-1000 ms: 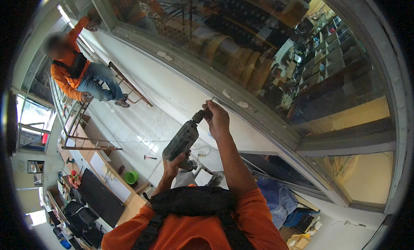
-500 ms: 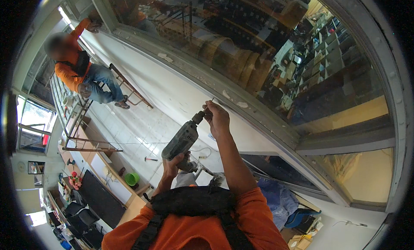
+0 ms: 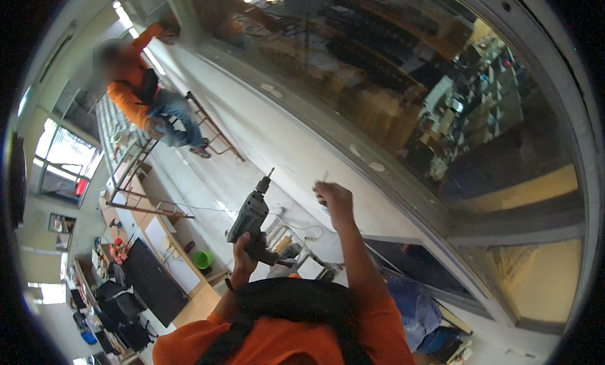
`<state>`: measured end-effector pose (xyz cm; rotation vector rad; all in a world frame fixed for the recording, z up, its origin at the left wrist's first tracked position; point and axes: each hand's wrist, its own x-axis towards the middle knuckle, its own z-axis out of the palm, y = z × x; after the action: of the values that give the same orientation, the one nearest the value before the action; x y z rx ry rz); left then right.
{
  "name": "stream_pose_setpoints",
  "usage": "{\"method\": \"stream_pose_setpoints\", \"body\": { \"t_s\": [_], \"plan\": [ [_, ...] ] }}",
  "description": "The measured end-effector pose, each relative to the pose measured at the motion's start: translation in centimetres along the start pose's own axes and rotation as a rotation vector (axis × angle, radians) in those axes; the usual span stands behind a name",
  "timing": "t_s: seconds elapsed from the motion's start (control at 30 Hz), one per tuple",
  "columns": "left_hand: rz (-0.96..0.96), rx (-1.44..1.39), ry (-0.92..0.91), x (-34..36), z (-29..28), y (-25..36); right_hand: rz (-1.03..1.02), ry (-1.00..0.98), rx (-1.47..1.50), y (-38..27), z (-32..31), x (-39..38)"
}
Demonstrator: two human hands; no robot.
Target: The person drills into a metal frame on a wall using a power drill, hands the drill to a coworker, and presses the metal frame into place by hand.
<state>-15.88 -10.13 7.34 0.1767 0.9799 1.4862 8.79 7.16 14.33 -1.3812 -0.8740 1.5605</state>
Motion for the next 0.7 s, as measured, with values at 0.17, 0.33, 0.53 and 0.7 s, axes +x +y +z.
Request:
{"method": "stream_pose_setpoints", "body": {
  "t_s": [0.17, 0.33, 0.53, 0.7],
  "plan": [
    [0.093, -0.135, 0.128, 3.6, -2.1, 3.4, -0.010, -0.019, -0.476, 6.3, -6.4, -4.7],
    [0.290, -0.173, 0.162, 9.7, -3.5, 10.0, 0.138, 0.056, -0.508, 14.3, -15.2, -11.8],
    [0.430, -0.123, 0.207, 16.4, -5.0, 18.6, -0.196, -0.072, -1.239, 25.2, -25.8, -17.4],
    [0.523, -0.160, 0.177, 20.6, -5.7, 23.7, 0.169, 0.075, -0.922, 18.3, -19.0, -15.2]
  ]
}}
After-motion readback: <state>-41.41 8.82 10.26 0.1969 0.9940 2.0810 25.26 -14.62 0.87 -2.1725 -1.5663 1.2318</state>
